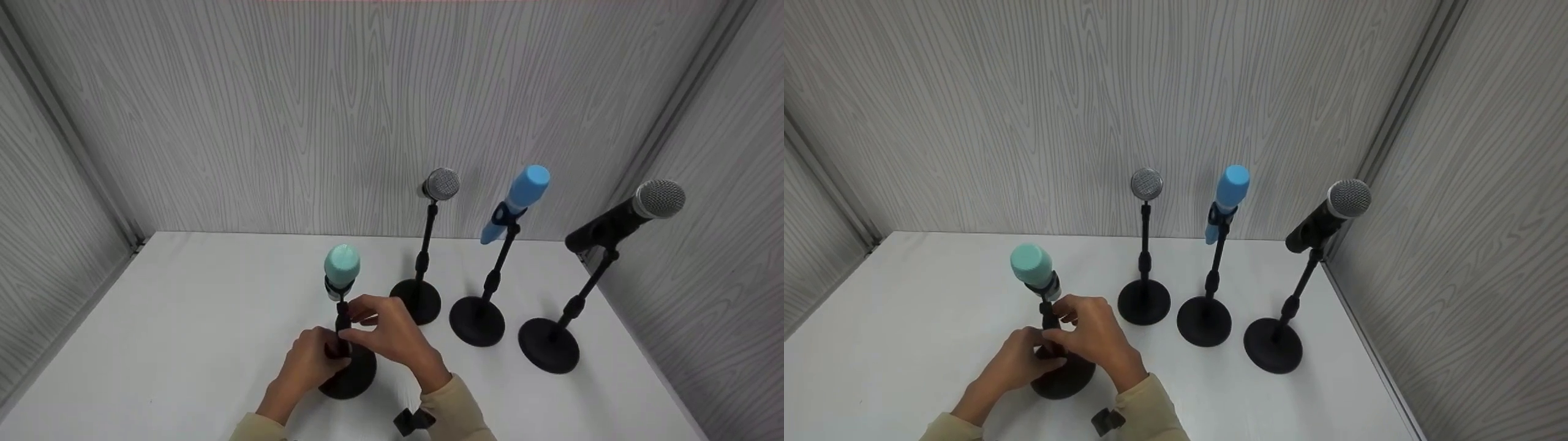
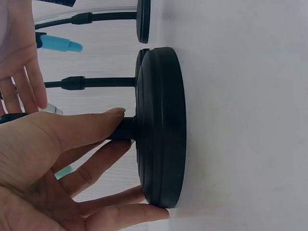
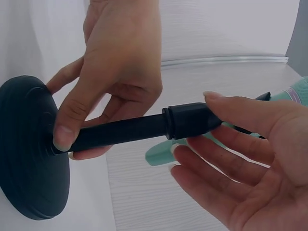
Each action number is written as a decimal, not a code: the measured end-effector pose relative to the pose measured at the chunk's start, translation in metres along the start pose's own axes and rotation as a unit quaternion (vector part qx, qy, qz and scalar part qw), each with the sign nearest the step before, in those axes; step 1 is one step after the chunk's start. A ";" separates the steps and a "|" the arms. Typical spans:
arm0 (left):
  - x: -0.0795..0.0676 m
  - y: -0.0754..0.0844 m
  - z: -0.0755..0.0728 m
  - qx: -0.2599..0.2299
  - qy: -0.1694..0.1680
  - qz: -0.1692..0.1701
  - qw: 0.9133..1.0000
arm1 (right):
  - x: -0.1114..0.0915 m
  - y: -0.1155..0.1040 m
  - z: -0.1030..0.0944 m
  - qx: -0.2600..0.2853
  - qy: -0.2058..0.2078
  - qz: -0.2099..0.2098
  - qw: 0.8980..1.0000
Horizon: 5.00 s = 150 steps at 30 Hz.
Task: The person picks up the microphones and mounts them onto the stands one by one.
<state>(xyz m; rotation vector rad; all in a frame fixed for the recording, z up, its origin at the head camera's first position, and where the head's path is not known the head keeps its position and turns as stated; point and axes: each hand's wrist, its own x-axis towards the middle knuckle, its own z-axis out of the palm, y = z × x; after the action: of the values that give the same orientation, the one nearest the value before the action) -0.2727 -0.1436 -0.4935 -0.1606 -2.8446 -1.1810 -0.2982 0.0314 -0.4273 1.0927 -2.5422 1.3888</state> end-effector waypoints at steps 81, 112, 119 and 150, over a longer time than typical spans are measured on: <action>-0.001 -0.001 0.003 0.008 0.017 0.021 1.000 | 0.003 0.006 0.019 0.001 0.064 -0.020 0.998; -0.001 0.000 0.002 0.008 0.021 0.002 1.000 | 0.003 0.006 0.020 0.022 0.039 0.017 0.999; -0.002 0.000 0.003 0.001 0.028 0.002 1.000 | 0.003 0.006 0.021 0.020 0.066 0.010 0.998; -0.001 0.000 0.002 0.014 0.022 0.011 1.000 | 0.003 0.002 0.016 0.010 0.044 0.011 0.999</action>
<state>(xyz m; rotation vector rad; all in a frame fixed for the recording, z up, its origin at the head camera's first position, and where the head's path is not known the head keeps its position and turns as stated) -0.2716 -0.1422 -0.4956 -0.1611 -2.8127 -1.1257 -0.2971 0.0185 -0.4376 0.9868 -2.4915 1.4369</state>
